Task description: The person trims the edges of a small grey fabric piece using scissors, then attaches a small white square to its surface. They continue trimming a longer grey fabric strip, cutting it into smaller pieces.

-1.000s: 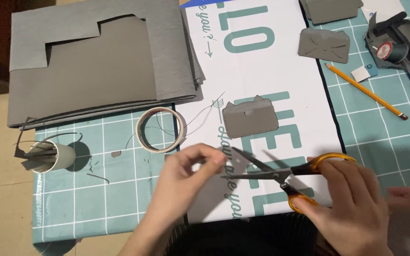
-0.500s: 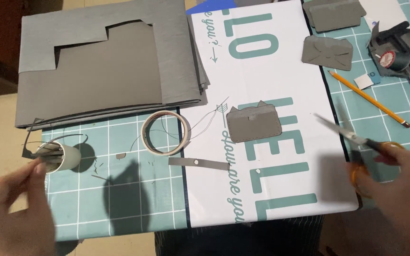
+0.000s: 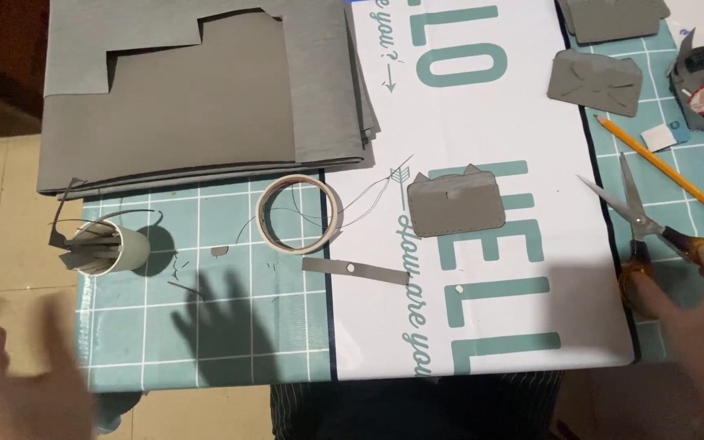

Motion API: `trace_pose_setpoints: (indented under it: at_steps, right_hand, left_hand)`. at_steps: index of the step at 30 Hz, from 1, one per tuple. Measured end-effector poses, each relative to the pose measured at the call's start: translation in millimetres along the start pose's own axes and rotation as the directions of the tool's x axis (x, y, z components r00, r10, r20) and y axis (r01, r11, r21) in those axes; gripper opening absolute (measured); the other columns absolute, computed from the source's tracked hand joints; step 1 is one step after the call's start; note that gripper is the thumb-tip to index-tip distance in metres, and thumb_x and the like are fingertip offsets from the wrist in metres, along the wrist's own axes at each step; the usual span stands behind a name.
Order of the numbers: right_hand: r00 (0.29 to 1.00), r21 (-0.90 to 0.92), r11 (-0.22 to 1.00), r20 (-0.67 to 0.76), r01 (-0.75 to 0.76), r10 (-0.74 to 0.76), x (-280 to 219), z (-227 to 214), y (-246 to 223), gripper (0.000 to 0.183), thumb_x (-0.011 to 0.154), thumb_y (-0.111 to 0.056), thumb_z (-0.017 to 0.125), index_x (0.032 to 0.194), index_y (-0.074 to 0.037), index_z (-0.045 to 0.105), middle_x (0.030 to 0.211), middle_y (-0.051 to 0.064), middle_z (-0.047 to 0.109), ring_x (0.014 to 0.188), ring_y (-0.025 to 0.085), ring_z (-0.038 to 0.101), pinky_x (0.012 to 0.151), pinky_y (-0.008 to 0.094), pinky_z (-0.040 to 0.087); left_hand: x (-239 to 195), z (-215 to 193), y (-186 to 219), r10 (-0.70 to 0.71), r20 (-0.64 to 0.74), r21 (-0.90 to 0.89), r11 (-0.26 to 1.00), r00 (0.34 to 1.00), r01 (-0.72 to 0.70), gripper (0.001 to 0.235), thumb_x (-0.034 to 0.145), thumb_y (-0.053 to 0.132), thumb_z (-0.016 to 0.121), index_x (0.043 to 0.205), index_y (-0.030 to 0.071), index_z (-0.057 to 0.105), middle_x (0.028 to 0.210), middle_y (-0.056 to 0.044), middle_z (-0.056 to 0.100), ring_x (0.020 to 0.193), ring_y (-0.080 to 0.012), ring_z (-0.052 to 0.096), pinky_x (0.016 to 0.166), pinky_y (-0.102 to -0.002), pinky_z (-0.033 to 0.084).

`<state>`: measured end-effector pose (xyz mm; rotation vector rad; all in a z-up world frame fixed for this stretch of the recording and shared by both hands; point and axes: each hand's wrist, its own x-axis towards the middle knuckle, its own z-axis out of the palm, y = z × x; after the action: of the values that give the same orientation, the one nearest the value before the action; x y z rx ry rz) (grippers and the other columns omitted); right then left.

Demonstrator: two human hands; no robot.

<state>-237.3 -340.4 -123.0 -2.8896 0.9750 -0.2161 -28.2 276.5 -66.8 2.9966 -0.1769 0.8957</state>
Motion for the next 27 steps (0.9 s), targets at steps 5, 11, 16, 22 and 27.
trace_pose_setpoints:
  at_steps: [5,11,16,22,27]
  right_hand:
    - [1.000,-0.153,0.988,0.004,0.014,-0.013,-3.6,9.2,6.4,0.051,0.107,-0.035,0.076,0.138,0.007,0.073,0.118,0.022,0.074,0.103,0.033,0.068,0.088,0.040,0.053]
    - [0.999,0.146,0.989,0.041,-0.032,0.026,5.3,-10.7,-14.4,0.049,0.104,-0.018,0.080,0.138,0.015,0.069,0.119,0.029,0.070,0.102,0.036,0.066,0.083,0.046,0.058]
    - [1.000,0.029,0.999,-0.022,0.016,-0.015,3.3,-5.9,-5.5,0.060,0.100,-0.027,0.084,0.144,0.013,0.072,0.121,0.029,0.072,0.101,0.037,0.071,0.081,0.043,0.061]
    - [0.996,-0.141,0.989,-0.068,0.041,-0.051,-1.8,-13.0,-10.6,0.058,0.103,-0.045,0.077,0.140,-0.001,0.078,0.117,0.022,0.077,0.108,0.039,0.070,0.094,0.046,0.051]
    - [0.993,-0.066,0.991,-0.021,-0.114,0.113,-1.2,-10.0,-8.7,0.061,0.094,-0.045,0.085,0.140,-0.005,0.079,0.112,0.011,0.079,0.089,0.026,0.072,0.083,0.040,0.054]
  left_hand:
    - [39.2,-41.4,116.6,0.081,0.100,-0.460,0.887,0.992,-0.026,0.020,0.114,0.012,0.066,0.119,-0.006,0.059,0.103,-0.019,0.060,0.092,-0.0335,0.058,0.083,-0.042,0.043]
    - [36.1,-28.7,195.2,0.258,0.410,-0.714,0.688,0.875,0.132,0.030,0.100,0.012,0.059,0.129,0.020,0.062,0.094,0.003,0.066,0.084,-0.0211,0.060,0.077,-0.037,0.049]
    - [34.7,-16.4,261.1,0.749,0.233,-0.904,0.402,0.620,-0.146,0.019,0.094,0.013,0.070,0.112,0.008,0.071,0.097,-0.007,0.066,0.092,-0.0304,0.063,0.063,-0.045,0.054]
    - [49.0,17.7,299.3,0.861,0.149,-0.870,0.349,0.487,-0.350,0.012,0.096,0.020,0.068,0.091,0.009,0.069,0.083,-0.005,0.064,0.079,-0.0300,0.062,0.052,-0.047,0.049]
    - [45.9,23.9,304.0,0.798,0.123,-0.918,0.317,0.590,-0.238,0.058,0.101,0.056,0.052,0.064,0.012,0.041,0.054,0.003,0.047,0.048,-0.0192,0.048,0.043,-0.036,0.040]
